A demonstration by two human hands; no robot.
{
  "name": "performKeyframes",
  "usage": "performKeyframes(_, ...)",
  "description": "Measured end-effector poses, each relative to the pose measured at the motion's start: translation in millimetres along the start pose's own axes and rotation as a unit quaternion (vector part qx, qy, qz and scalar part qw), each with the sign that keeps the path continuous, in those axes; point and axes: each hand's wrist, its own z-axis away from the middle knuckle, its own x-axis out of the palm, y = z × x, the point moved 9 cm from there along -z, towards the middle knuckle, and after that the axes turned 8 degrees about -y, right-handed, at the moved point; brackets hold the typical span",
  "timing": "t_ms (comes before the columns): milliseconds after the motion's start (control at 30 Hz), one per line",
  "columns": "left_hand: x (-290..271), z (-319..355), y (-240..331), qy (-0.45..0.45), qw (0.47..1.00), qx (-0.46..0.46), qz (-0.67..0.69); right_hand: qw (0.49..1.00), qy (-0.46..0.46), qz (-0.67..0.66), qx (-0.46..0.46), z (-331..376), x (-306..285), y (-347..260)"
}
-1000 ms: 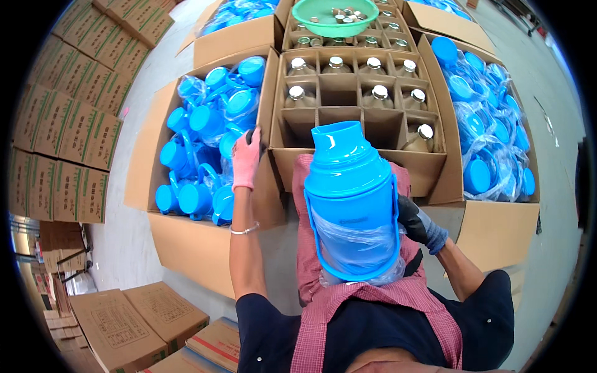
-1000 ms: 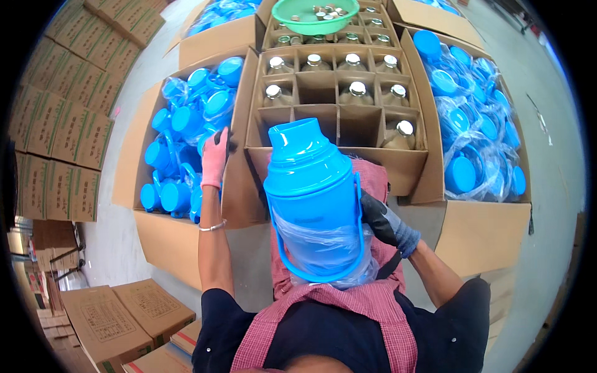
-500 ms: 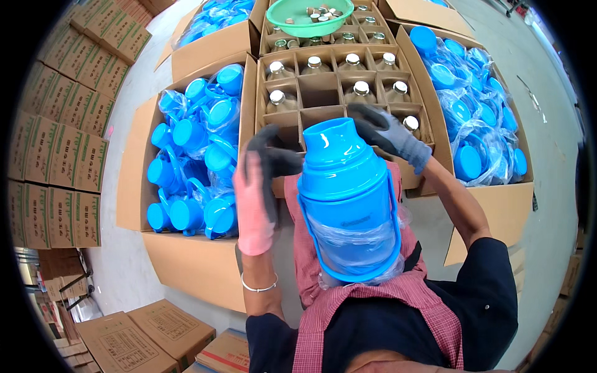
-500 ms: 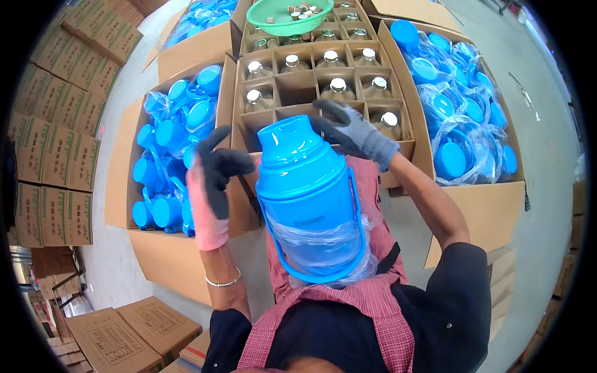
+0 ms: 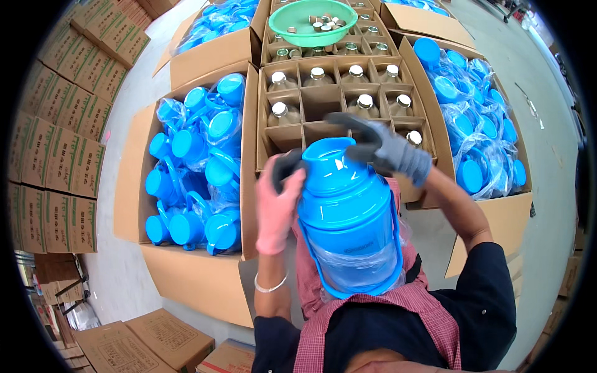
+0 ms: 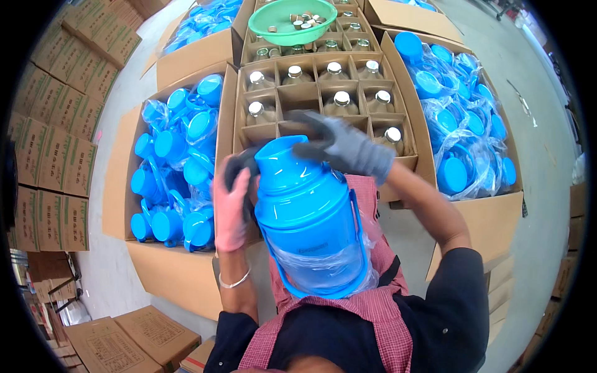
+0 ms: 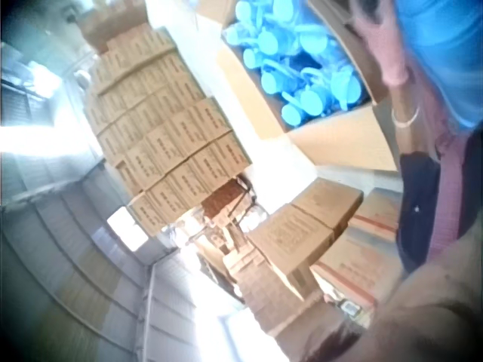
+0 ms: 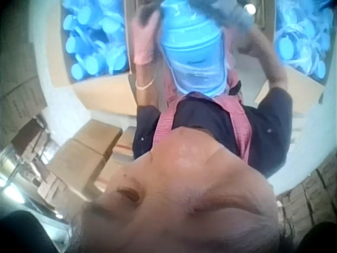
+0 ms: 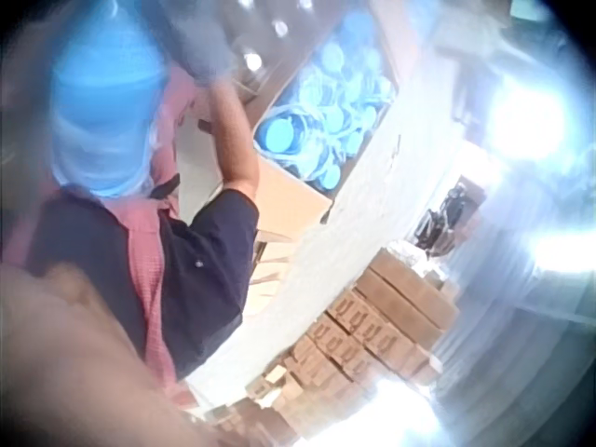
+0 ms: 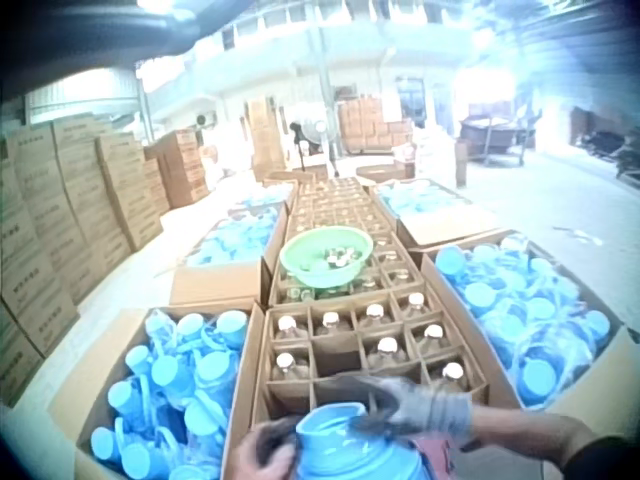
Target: The person assembles blue plastic containers by hand. They pick up a container, insert a metal cap into the opening, and then place the assembled unit into a cardboard box. The process is repeated continuously throughout the video.
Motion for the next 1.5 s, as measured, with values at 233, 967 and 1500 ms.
performKeyframes(233,0.3,-8.4,-12.2,-0.137,0.959,0.159,0.193,0.998,-0.025,-0.009,-0.052,-8.7,8.5,13.1)
performKeyframes(967,-31.9,-60.8,-2.2,-0.084,0.97,0.19,-0.13,0.965,-0.044,0.204,-0.159,-83.0,13.0,-19.5)
performKeyframes(1500,-127.9,6.2,-107.7,0.239,0.94,0.006,-0.244,0.924,-0.115,0.34,0.13,-212.8,145.5,317.3)
